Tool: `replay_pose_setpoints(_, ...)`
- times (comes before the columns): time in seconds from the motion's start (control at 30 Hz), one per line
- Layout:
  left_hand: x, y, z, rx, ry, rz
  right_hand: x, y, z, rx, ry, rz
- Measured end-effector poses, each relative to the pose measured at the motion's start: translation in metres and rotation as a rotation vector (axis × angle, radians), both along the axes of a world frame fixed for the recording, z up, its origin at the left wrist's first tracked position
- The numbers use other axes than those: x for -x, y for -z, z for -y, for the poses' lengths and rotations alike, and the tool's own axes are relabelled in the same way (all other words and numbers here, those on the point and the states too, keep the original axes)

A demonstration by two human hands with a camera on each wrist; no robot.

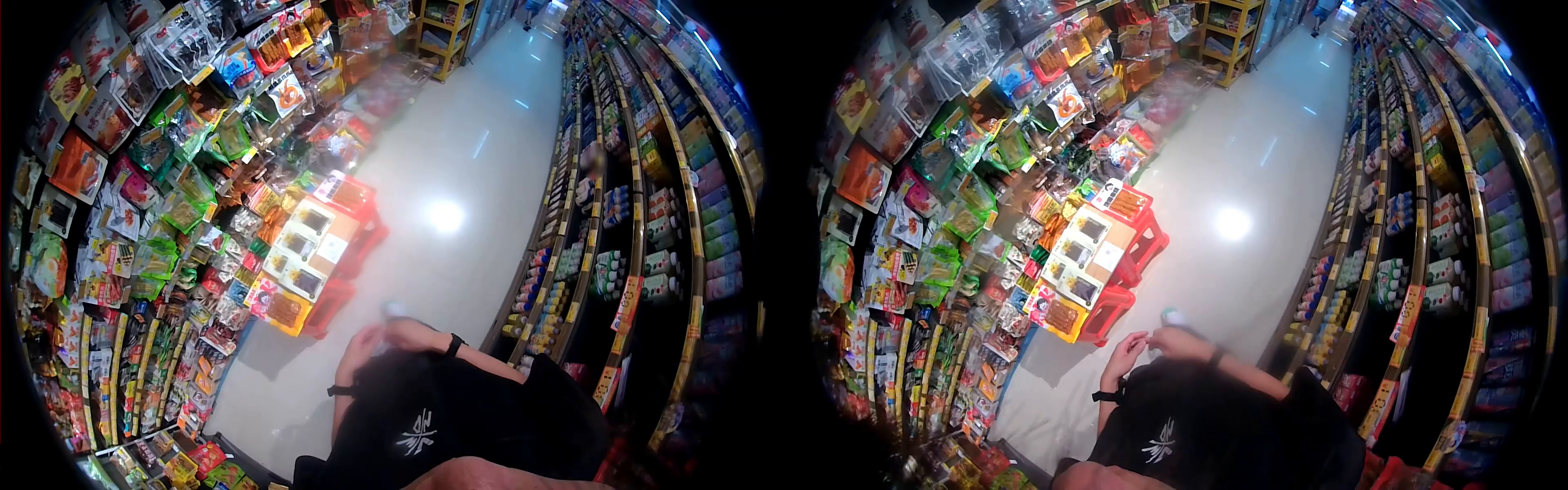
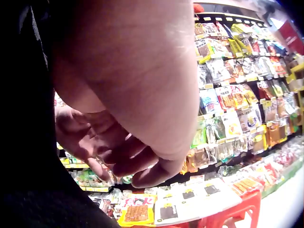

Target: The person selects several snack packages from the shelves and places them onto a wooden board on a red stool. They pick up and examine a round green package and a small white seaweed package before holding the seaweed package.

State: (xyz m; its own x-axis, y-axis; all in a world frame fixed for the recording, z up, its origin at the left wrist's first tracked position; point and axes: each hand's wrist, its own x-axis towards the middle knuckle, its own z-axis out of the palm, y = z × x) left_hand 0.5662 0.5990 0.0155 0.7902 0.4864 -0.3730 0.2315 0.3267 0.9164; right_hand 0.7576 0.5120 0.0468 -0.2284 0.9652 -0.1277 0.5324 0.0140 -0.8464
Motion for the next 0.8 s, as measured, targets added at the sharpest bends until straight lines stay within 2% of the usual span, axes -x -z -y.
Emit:
replay_pose_setpoints(0.07, -0.006, -0.003, -0.007, 0.011, -0.019, -0.007, -0.008, 0.004, -0.009, -0.039, -0.014, 0.02)
replay_pose_setpoints(0.17, -0.017, -0.013, -0.018, 0.009, -0.027, 0.003, -0.017, -0.001, -0.021, -0.025, 0.09, 0.009)
replay_pose_setpoints(0.27, -0.029, -0.024, -0.032, -0.012, -0.03, -0.03, -0.031, -0.006, -0.035, -0.02, 0.076, -0.001)
replay_pose_setpoints(0.37, -0.041, -0.024, -0.044, -0.011, -0.048, -0.039, -0.045, -0.007, -0.048, -0.117, 0.061, -0.083)
replay_pose_setpoints(0.47, -0.053, -0.021, -0.051, -0.055, -0.061, -0.051, -0.057, -0.009, -0.059, -0.045, 0.025, -0.055)
replay_pose_setpoints(0.67, -0.061, -0.003, -0.049, -0.112, -0.154, -0.109, -0.063, 0.022, -0.082, 0.013, -0.096, -0.073)
replay_pose_setpoints(0.77, -0.056, 0.012, -0.033, -0.181, -0.2, -0.162, -0.051, 0.061, -0.08, -0.01, -0.151, -0.194)
replay_pose_setpoints(0.8, -0.057, 0.007, -0.03, -0.211, -0.216, -0.185, -0.048, 0.056, -0.083, -0.001, -0.169, -0.221)
